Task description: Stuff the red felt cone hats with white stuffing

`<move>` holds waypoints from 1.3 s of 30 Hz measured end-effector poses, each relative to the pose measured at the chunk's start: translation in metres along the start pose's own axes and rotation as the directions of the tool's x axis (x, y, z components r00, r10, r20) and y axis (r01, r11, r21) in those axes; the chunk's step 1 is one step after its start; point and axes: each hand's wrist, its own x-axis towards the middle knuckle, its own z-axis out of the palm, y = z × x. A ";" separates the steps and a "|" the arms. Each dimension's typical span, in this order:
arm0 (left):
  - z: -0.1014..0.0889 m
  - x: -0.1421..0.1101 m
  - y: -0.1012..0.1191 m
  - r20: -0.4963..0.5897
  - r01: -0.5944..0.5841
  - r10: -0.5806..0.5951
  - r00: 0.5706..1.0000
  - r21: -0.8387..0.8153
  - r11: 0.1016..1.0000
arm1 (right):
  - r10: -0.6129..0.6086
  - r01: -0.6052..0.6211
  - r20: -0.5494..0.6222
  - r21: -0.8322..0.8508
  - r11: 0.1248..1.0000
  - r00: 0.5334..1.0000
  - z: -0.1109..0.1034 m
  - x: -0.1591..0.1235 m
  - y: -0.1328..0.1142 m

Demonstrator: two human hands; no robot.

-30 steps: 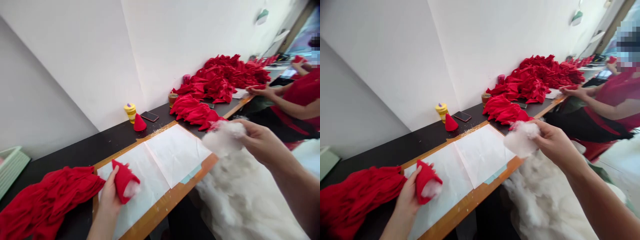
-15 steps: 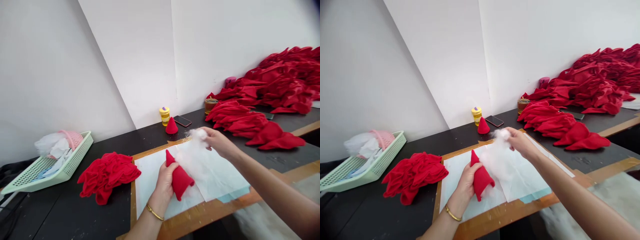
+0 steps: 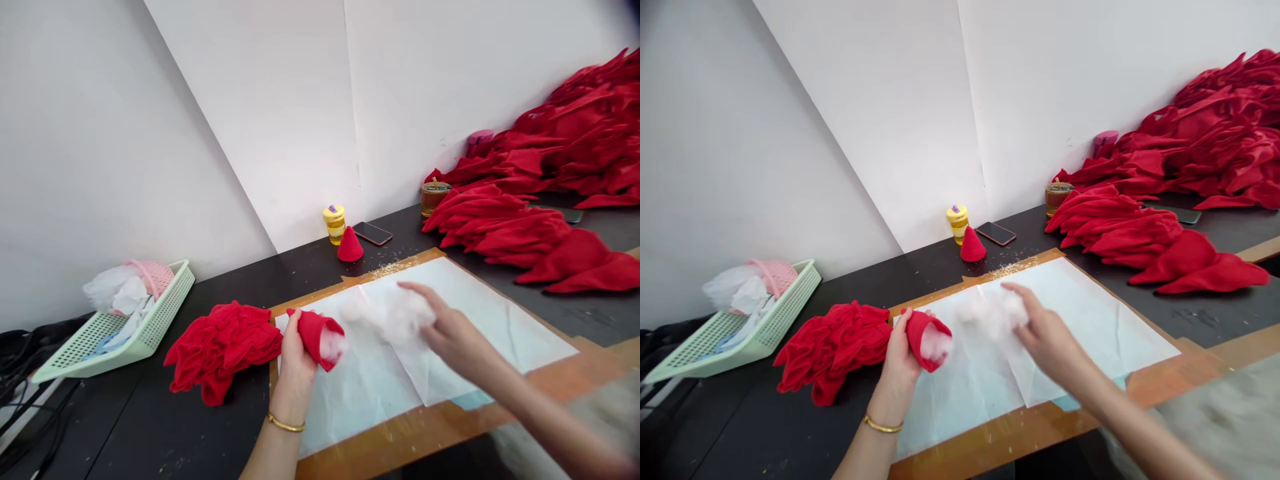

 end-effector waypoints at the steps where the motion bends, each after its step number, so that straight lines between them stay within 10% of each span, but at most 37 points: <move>1: -0.001 0.000 0.002 -0.017 -0.004 0.004 1.000 -0.021 1.000 | -0.065 0.065 0.001 -0.044 0.997 0.998 0.014 -0.009 -0.005; 6: -0.004 -0.007 0.000 -0.027 -0.007 0.005 1.000 -0.076 0.997 | -0.331 0.292 -0.079 -0.315 0.903 0.940 0.064 -0.021 -0.028; 12: -0.002 -0.027 -0.022 -0.025 -0.147 0.146 0.989 -0.058 0.987 | -0.083 0.108 0.128 -0.204 0.973 0.988 0.095 -0.005 -0.047; 17: -0.007 -0.039 -0.048 0.093 -0.495 0.489 0.867 0.054 0.867 | -0.002 0.002 0.071 0.004 1.000 0.997 0.114 0.003 -0.035; 24: -0.015 -0.031 -0.037 0.044 -0.402 0.401 0.915 0.017 0.915 | -0.207 0.159 0.046 0.486 0.859 0.977 0.119 -0.042 -0.044; 31: -0.020 -0.043 -0.035 0.268 -0.407 0.389 0.881 0.013 0.914 | -0.392 0.404 -0.097 0.193 0.894 0.915 0.129 -0.042 -0.033; 39: -0.022 -0.052 -0.040 0.404 -0.397 0.325 0.855 0.107 0.911 | 0.012 0.044 -0.178 0.309 0.950 0.984 0.135 -0.044 -0.019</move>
